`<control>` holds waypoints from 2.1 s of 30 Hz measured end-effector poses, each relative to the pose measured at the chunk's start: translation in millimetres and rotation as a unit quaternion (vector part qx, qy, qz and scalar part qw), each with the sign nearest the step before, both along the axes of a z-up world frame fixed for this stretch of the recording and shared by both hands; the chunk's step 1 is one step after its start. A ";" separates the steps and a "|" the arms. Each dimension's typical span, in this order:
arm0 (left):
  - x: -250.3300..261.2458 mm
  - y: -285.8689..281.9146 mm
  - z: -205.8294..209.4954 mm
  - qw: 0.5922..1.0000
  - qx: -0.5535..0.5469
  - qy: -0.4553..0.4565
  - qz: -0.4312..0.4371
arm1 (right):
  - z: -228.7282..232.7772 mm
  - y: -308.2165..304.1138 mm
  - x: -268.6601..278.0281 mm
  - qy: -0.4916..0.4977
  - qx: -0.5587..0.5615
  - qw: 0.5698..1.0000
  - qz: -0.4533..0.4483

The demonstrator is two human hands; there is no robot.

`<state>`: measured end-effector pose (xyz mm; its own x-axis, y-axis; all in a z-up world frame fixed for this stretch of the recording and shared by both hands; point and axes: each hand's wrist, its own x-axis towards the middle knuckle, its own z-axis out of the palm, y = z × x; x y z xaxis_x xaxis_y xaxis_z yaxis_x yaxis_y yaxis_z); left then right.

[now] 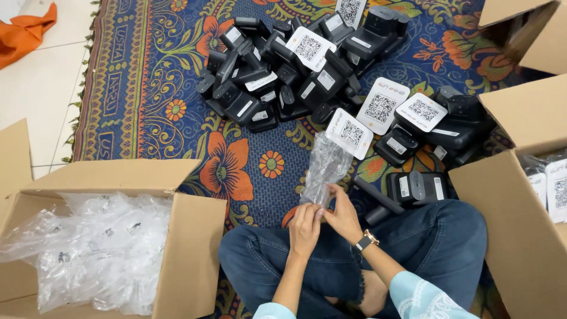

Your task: The person sits on a patterned rug and packs small black electronic devices into a cardboard box. They pick up each device, place it into a clear plastic bag, and then arrange the packaged items inside the box.

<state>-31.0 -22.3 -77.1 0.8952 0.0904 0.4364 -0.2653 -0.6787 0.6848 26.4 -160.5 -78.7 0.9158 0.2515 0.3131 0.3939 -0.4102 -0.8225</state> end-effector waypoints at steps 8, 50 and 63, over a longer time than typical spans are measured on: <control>0.4 -2.5 -6.6 0.995 0.044 -0.042 0.076 | 17.5 -43.0 10.6 0.050 0.035 0.994 -0.089; -16.5 102.7 -52.6 0.802 -0.557 0.211 -0.043 | 37.6 -62.3 66.1 0.039 -0.075 0.975 -0.206; -10.5 75.2 -39.6 0.739 -0.644 0.182 -0.072 | 36.3 -27.1 49.2 -0.042 -0.058 0.991 0.116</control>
<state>-41.5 53.0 -116.7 0.9730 0.1141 -0.2006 0.0889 0.6169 0.7820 75.6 -187.6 -42.5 0.8010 0.4906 0.3431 0.5543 -0.3912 -0.7347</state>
